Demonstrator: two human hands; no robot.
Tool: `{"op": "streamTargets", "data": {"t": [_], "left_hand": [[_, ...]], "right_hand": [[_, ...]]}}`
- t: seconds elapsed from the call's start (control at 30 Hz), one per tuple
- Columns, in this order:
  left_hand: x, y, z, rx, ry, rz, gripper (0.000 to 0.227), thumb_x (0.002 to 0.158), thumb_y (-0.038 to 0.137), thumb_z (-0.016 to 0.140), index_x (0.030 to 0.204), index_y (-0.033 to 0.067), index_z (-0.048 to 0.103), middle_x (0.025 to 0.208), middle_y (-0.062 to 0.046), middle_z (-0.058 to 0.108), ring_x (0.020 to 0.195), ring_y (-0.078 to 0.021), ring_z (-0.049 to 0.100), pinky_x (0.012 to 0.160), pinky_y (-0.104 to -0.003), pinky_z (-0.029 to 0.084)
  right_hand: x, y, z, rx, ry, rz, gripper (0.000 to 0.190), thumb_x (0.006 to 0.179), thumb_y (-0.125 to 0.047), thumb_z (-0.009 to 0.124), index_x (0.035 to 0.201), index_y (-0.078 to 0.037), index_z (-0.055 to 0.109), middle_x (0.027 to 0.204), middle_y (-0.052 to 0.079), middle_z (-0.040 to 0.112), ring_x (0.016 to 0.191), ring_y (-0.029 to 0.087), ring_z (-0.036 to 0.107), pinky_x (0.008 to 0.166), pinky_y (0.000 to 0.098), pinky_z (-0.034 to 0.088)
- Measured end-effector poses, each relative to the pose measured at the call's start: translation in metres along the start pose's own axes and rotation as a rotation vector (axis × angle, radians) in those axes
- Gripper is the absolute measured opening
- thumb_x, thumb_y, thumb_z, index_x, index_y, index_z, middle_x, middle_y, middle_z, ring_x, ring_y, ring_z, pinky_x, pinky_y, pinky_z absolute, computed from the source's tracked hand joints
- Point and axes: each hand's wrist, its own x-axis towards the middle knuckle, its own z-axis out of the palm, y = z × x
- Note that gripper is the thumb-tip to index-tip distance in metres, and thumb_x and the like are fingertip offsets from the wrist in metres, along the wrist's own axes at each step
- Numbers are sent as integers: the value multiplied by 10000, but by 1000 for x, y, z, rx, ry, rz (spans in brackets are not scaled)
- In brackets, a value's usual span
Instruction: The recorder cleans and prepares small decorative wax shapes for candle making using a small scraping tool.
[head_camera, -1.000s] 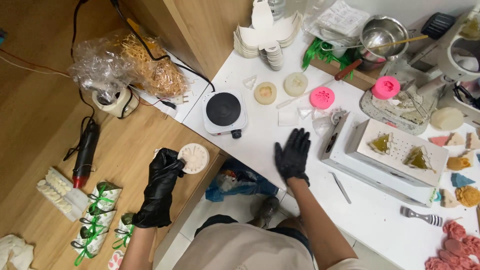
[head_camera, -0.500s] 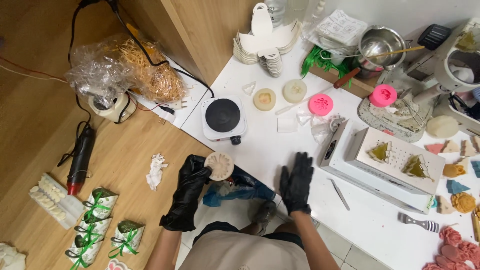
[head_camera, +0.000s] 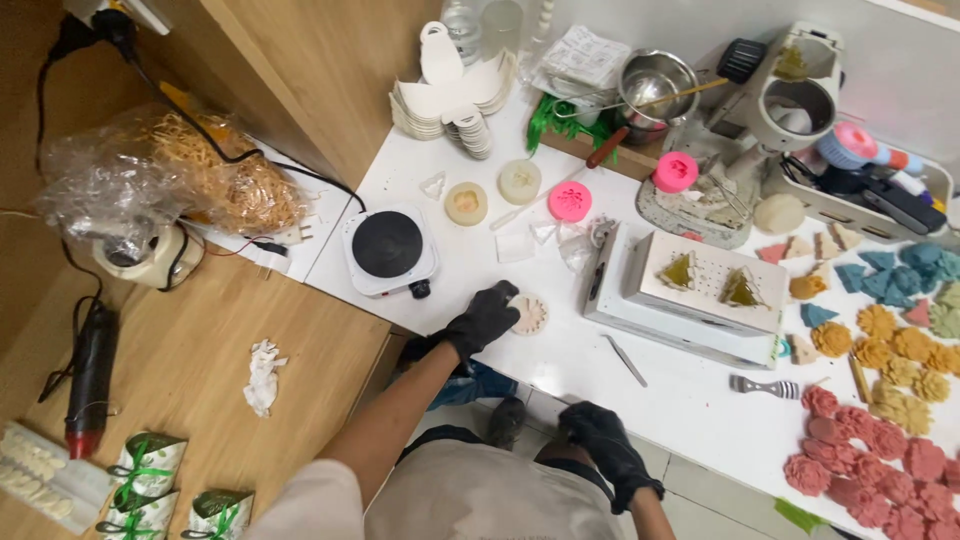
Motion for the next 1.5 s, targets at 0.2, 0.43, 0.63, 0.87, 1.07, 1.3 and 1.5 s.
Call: {"op": "streamTargets", "data": {"t": [0.2,0.43,0.63,0.87,1.07,1.3,1.5], "left_hand": [[73,85,18,599,-108,172,546,810,256,716,1315,102,577,1269,-187,574,1169,-386,581,933,-521,494],[165,80,65,943,-211,359,348,834,107,628,1176,169,659,1155,-101,663,1140,-321,619,895,-512,511],[151,106,47,830,-84,298,326,743,145,683,1068,124,671,1066,-116,674,1079,-340,612,850,-517,504],[133,146,16,276,257,297,357,870,112,661,1223,111,716,989,-128,672,885,-281,670,807,-395,544],[81,295,26,-528,-459,315,583,914,-53,622,1474,81,534,957,8,643,873,-65,623,824,-240,554],[74,345,79,-449,-493,396,516,881,-12,794,1330,45,547,1009,-23,655,898,-86,650,831,-268,580],[79,322,67,-506,-305,336,517,924,14,735,1390,77,521,1118,-41,686,944,-87,693,856,-260,584]], "right_hand": [[-72,37,-62,83,376,118,321,935,-252,648,1008,47,737,857,130,740,728,218,658,716,354,538],[-101,62,-69,111,568,165,367,951,-307,616,1031,20,759,881,108,778,715,212,665,741,348,502],[-105,63,-87,134,527,135,351,960,-292,608,1050,8,767,900,101,784,730,202,674,747,343,508],[-110,-17,-160,152,571,-117,282,954,-207,622,1092,12,734,971,80,776,779,192,678,743,331,524],[-132,-268,-166,-121,680,-375,278,960,-138,721,1206,-10,732,1001,25,693,867,107,572,788,297,461],[-98,-331,-202,-237,246,-361,297,882,-66,724,1178,-67,747,1001,17,750,887,79,654,809,281,546],[-17,-208,-292,-33,441,-512,171,920,-72,747,1084,-26,756,978,26,758,874,84,671,812,268,552]]}}
